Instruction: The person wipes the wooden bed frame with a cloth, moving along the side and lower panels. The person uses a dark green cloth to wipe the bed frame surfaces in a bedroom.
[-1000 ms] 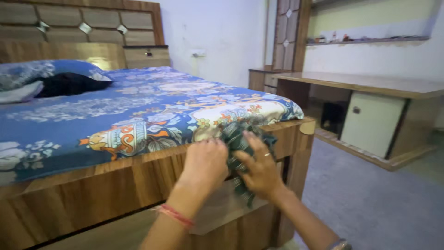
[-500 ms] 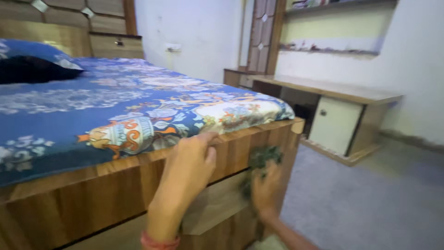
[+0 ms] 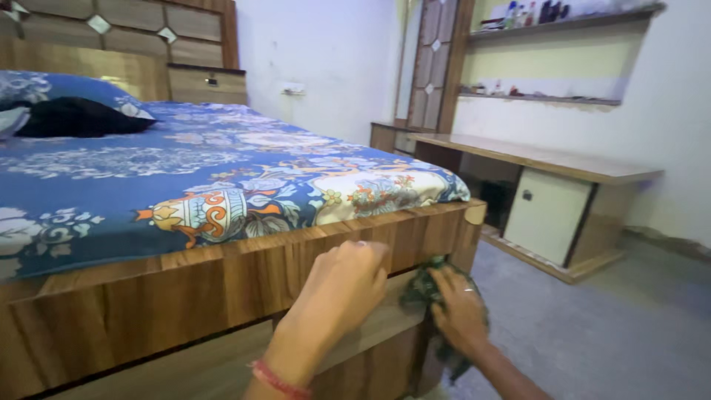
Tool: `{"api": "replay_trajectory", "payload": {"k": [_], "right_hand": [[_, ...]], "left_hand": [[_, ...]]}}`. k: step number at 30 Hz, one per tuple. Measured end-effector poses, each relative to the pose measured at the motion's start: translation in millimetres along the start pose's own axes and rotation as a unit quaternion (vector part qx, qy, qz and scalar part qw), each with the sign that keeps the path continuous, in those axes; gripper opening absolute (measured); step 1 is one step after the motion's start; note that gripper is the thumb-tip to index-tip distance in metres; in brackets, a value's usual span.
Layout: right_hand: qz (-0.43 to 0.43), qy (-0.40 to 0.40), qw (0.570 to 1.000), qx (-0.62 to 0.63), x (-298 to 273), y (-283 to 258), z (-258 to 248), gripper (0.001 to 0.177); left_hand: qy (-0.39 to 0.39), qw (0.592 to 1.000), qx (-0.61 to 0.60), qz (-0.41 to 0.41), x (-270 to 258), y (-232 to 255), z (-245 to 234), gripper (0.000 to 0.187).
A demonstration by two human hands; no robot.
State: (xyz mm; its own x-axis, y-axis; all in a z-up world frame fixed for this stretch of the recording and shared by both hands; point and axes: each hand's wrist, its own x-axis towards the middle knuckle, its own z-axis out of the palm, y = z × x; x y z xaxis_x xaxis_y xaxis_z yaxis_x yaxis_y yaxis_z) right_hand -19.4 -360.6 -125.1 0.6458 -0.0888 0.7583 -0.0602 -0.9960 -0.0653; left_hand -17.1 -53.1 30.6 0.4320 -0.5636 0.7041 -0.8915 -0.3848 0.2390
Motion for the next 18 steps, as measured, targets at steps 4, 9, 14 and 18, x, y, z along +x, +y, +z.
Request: {"api": "replay_trajectory", "payload": {"k": [4, 9, 14, 18], "right_hand": [[-0.037, 0.082, 0.990, -0.105, 11, 23, -13, 0.073], [-0.077, 0.024, 0.978, -0.193, 7, 56, 23, 0.052], [-0.018, 0.164, 0.985, 0.040, -13, 81, 49, 0.057], [0.114, 0.253, 0.950, 0.143, 35, 91, 68, 0.051]], "left_hand": [[-0.025, 0.999, 0.016, -0.027, -5, -8, 23, 0.014], [-0.031, 0.999, -0.029, -0.013, 12, 5, 95, 0.014], [-0.076, 0.991, -0.108, -0.024, 24, 17, 160, 0.012], [-0.085, 0.989, -0.119, -0.027, 26, 10, 201, 0.013]]}}
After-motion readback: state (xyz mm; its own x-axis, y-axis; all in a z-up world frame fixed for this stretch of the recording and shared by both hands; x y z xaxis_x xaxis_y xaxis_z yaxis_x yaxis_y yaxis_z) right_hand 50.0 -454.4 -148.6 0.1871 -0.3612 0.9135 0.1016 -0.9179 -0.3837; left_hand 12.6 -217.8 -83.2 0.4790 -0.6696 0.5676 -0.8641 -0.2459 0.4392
